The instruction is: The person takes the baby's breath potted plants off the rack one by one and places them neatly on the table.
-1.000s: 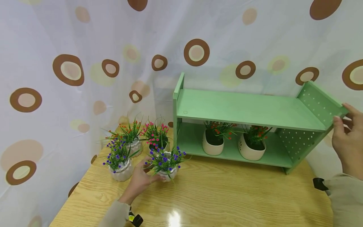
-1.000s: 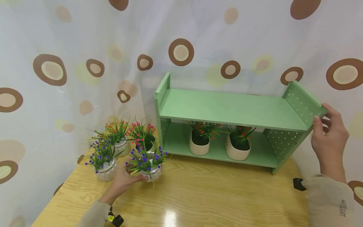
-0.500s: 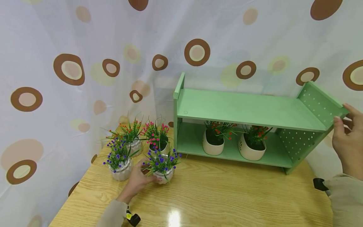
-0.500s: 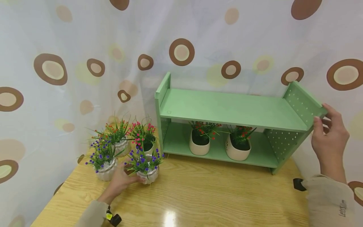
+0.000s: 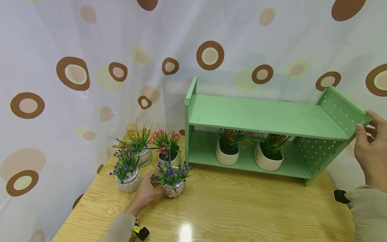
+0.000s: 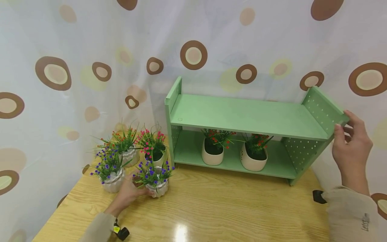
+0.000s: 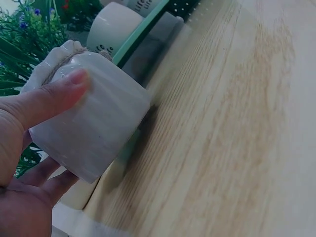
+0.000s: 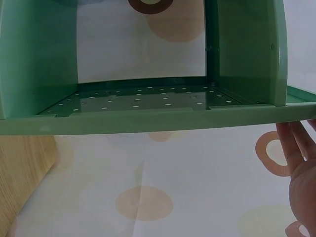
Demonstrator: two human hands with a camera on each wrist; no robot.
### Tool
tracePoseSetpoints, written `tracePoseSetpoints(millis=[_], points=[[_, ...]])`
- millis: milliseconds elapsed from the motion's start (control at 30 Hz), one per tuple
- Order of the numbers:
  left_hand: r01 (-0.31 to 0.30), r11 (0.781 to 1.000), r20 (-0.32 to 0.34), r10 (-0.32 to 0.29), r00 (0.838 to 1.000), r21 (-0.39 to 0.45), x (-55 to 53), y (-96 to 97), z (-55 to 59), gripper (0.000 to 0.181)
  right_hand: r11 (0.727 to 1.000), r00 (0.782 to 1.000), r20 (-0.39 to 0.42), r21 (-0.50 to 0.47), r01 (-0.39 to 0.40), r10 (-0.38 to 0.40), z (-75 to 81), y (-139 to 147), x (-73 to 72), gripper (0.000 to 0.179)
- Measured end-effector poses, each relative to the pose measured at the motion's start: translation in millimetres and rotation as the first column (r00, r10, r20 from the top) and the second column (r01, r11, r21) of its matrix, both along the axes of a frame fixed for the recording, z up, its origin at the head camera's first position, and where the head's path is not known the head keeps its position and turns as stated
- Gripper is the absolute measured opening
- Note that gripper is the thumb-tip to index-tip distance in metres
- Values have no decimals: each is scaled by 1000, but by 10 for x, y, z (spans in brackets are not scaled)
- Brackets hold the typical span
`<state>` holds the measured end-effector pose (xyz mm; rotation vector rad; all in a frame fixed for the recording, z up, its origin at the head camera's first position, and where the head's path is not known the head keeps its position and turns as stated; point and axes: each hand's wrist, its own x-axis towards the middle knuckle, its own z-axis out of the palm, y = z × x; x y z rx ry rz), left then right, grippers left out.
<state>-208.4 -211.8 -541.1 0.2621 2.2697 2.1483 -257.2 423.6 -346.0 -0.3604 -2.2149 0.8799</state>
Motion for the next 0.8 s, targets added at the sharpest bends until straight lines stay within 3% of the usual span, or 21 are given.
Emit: tracePoseSetpoints(millis=[267,467,800], points=[[13,1000,16,-13,1000,-17,-6,-18,-39,62,1000,1000,-10,3,-5,5,-5,-6,-7,52],[-41,997,78,46,996,-71,-9,-50,-70,80,1000,1000,-5,9,2,-2,-1,-23,4,52],[-66,993,130,78,988,-99,-11,-42,-91,72,1000,999,-31,17,-14,15,-15,9,-11,51]])
